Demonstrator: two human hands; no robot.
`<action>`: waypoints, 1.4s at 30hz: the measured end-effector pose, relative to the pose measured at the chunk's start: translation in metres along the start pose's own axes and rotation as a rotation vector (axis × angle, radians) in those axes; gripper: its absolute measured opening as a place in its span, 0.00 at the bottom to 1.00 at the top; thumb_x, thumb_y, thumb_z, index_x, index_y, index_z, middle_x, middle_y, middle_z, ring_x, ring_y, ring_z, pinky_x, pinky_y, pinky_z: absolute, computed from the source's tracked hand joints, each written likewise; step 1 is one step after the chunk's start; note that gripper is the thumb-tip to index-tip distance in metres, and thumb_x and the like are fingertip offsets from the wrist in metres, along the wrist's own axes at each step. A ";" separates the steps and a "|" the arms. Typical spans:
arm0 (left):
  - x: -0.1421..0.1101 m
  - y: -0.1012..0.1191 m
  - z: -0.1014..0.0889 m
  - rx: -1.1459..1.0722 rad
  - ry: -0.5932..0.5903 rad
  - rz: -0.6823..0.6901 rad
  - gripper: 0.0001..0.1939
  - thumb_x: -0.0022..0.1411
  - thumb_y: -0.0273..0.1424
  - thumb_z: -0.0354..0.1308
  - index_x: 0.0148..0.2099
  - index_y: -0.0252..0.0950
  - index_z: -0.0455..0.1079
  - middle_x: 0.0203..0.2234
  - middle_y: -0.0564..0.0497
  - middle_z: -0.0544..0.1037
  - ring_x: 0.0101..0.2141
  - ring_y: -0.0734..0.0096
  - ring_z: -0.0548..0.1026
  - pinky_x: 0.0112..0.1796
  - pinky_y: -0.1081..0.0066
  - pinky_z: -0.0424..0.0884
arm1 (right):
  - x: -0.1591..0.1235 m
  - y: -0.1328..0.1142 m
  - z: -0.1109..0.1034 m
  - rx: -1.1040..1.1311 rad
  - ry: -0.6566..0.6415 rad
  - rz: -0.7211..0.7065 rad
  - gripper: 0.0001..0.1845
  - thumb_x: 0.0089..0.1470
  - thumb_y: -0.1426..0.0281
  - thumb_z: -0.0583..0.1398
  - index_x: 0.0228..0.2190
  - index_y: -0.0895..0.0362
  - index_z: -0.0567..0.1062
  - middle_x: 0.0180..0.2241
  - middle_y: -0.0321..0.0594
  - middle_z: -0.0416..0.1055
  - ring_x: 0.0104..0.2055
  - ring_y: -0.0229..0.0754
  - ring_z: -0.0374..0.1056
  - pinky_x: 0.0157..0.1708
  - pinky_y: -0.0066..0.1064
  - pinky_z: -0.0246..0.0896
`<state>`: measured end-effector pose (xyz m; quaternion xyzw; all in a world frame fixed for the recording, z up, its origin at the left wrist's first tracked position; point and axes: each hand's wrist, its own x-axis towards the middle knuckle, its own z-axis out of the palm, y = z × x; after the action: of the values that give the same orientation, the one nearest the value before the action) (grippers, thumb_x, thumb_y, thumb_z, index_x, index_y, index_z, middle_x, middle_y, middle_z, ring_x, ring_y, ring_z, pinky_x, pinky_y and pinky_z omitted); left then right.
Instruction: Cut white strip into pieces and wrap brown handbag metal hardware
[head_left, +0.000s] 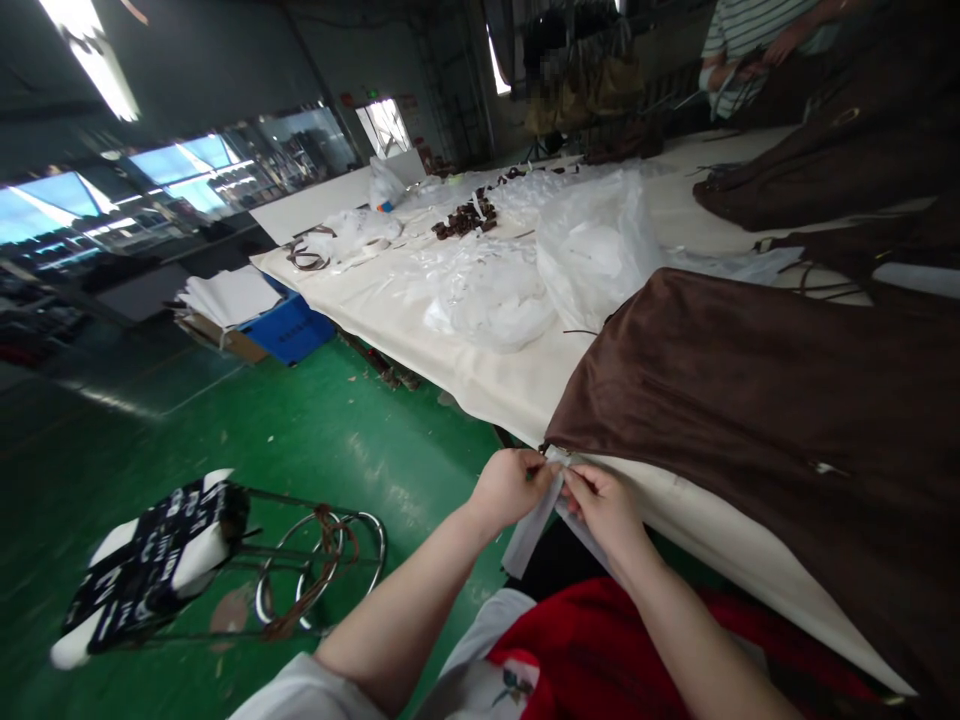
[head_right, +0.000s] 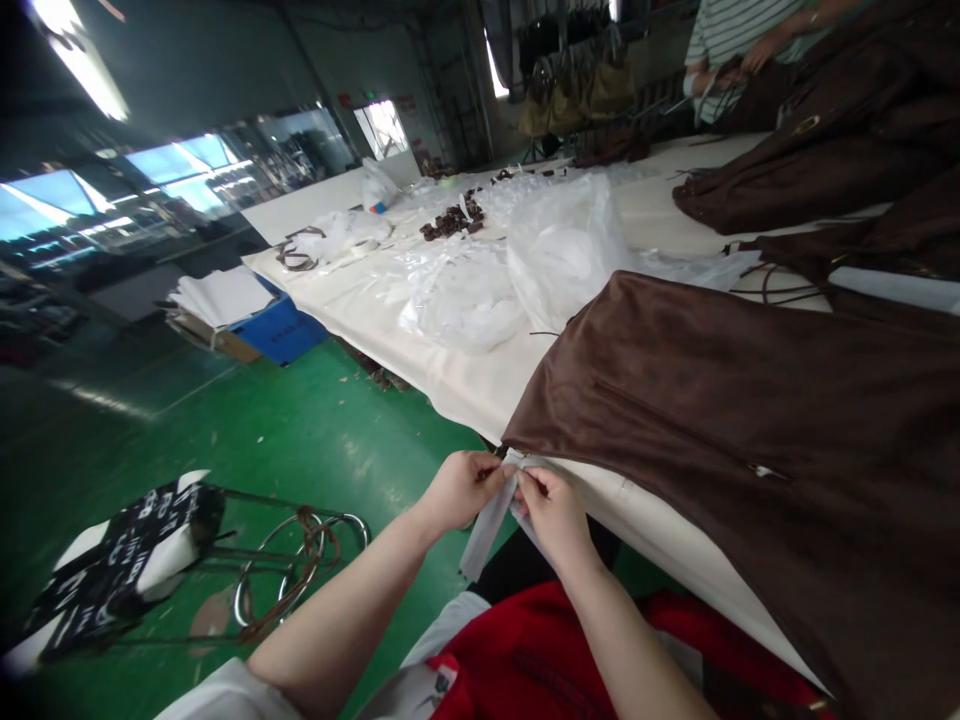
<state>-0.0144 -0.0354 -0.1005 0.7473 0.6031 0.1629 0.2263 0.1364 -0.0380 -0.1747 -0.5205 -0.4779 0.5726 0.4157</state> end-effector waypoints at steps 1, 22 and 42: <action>-0.001 -0.001 0.000 -0.010 0.004 0.007 0.20 0.65 0.37 0.49 0.22 0.34 0.66 0.16 0.57 0.62 0.20 0.78 0.58 0.24 0.75 0.50 | -0.001 0.001 0.001 0.014 -0.001 0.008 0.19 0.51 0.54 0.59 0.33 0.58 0.78 0.22 0.38 0.73 0.21 0.38 0.65 0.22 0.29 0.59; -0.003 -0.001 0.010 -0.175 0.159 -0.070 0.16 0.63 0.30 0.48 0.27 0.36 0.73 0.23 0.52 0.75 0.26 0.72 0.71 0.30 0.75 0.60 | 0.005 0.004 0.014 0.305 0.062 0.045 0.28 0.42 0.46 0.66 0.30 0.60 0.79 0.20 0.38 0.70 0.19 0.35 0.61 0.17 0.25 0.53; -0.028 -0.007 0.037 0.595 0.226 0.378 0.17 0.61 0.22 0.53 0.53 0.31 0.68 0.33 0.47 0.76 0.32 0.62 0.75 0.33 0.64 0.74 | 0.001 -0.013 0.019 0.566 0.055 0.168 0.24 0.36 0.50 0.71 0.25 0.58 0.75 0.21 0.41 0.74 0.25 0.44 0.72 0.25 0.32 0.66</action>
<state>-0.0070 -0.0668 -0.1341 0.8560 0.4964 0.1010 -0.1030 0.1174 -0.0361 -0.1623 -0.4369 -0.2430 0.7010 0.5085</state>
